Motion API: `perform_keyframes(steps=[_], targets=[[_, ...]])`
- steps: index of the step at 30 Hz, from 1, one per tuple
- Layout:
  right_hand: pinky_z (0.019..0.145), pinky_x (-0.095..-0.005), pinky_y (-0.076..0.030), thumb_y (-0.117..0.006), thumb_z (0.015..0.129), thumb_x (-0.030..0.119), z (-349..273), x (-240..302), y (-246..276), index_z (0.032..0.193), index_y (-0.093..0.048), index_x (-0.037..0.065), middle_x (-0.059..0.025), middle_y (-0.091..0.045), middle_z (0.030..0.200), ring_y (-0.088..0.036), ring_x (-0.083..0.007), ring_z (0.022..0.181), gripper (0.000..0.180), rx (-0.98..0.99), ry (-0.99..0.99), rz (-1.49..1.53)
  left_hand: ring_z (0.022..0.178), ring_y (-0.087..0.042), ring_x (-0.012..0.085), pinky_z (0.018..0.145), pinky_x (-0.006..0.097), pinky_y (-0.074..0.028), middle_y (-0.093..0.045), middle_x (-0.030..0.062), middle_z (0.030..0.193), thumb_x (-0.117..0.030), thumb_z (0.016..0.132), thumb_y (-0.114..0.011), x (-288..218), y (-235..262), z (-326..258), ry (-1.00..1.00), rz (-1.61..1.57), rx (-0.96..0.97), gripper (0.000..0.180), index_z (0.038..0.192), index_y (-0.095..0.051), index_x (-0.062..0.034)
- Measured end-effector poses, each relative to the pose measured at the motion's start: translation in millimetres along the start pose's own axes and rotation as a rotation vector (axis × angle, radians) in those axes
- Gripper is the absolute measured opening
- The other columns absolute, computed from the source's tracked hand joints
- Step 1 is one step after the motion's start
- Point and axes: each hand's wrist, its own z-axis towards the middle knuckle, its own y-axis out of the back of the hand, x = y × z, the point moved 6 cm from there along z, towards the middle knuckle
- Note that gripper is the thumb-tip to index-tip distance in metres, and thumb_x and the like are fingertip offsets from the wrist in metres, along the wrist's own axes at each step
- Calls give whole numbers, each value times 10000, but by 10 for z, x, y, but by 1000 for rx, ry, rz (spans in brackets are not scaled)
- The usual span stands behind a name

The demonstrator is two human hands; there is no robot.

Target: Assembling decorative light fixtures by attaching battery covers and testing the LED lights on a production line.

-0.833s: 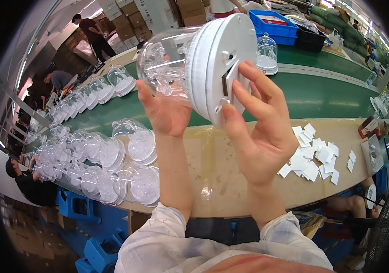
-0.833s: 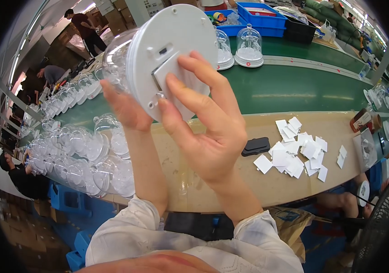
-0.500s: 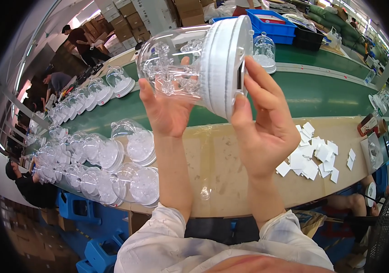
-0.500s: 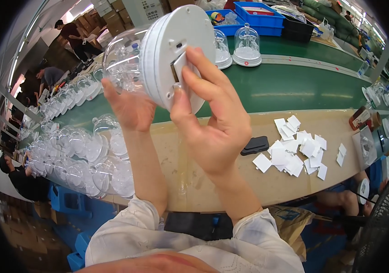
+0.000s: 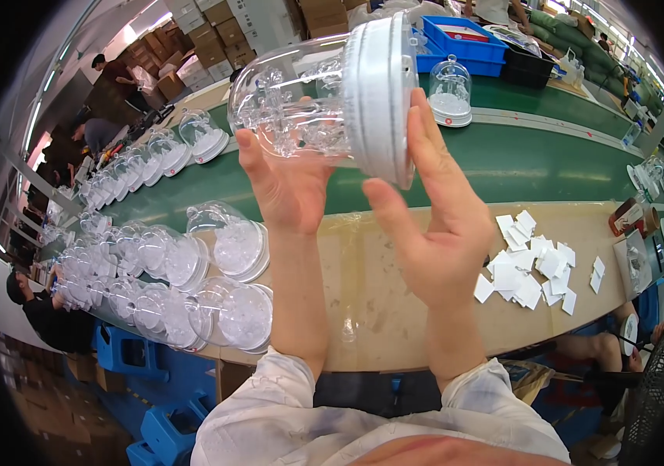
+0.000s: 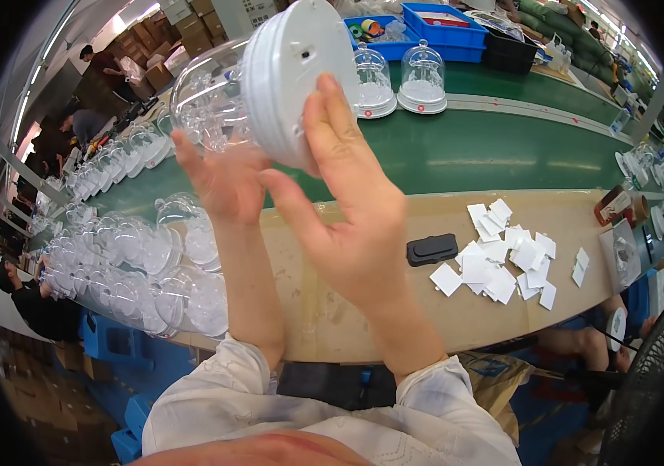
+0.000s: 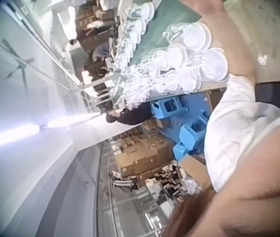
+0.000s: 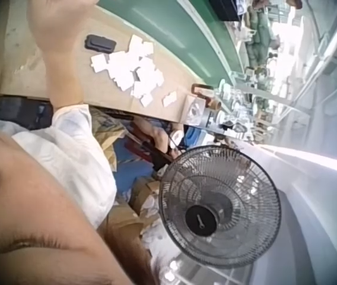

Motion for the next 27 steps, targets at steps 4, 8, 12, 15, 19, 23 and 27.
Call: perform_keyframes(steps=[4,8,12,15,19,23,27], targets=[[1095,-380,-346,-673,835,-40,-7,-66,-59,1380,-451,-60,-230,-418,1457,-405,-304,1363,588,-50,-30,-5,1292,-416,378,957,596,-459,-307,149,1458,-704,801,-585,-90,-97,-58,-85,97,-109,970,1496,-170,-170],[1105,-390,-332,-684,814,-31,18,-106,-54,1410,-412,-55,-212,-394,1481,-375,-310,1384,655,17,-22,21,1295,-411,384,952,596,-447,-318,140,1458,-709,800,-583,43,59,33,-6,-32,-42,962,1491,-204,-157],[1117,-401,-316,-665,819,-14,28,-43,-155,1409,-403,-59,-201,-415,1470,-379,-300,1383,648,134,-12,108,1271,-428,380,957,606,-432,-349,127,1439,-700,799,-595,-97,162,19,48,-185,-43,954,1485,-223,-150],[1112,-400,-325,-628,852,-14,27,-156,4,1384,-432,-59,-199,-451,1438,-420,-288,1354,569,134,-132,249,1256,-441,379,972,597,-426,-357,123,1426,-685,809,-597,-105,157,7,33,-135,-71,930,1477,-237,-147],[1023,-441,-431,-538,956,89,123,-189,424,1309,-493,-67,-205,-561,1304,-546,-295,1220,389,-30,-131,262,1267,-429,361,990,574,-427,-329,145,1440,-592,812,-671,-60,106,74,-22,-67,-16,913,1470,-233,-136],[965,-448,-475,-491,984,143,139,-233,753,1244,-539,-68,-200,-610,1213,-593,-294,1141,338,-151,-123,250,1309,-381,350,1003,548,-419,-286,178,1469,-310,734,-836,-7,254,174,-271,400,-91,1009,1459,-179,-60],[931,-432,-486,-470,994,161,108,-294,886,1178,-577,-68,-198,-637,1143,-617,-288,1079,312,-231,-150,287,1352,-336,371,1025,542,-389,-242,191,1498,-183,634,-905,242,388,203,-223,729,-144,1123,1447,-150,-8]])
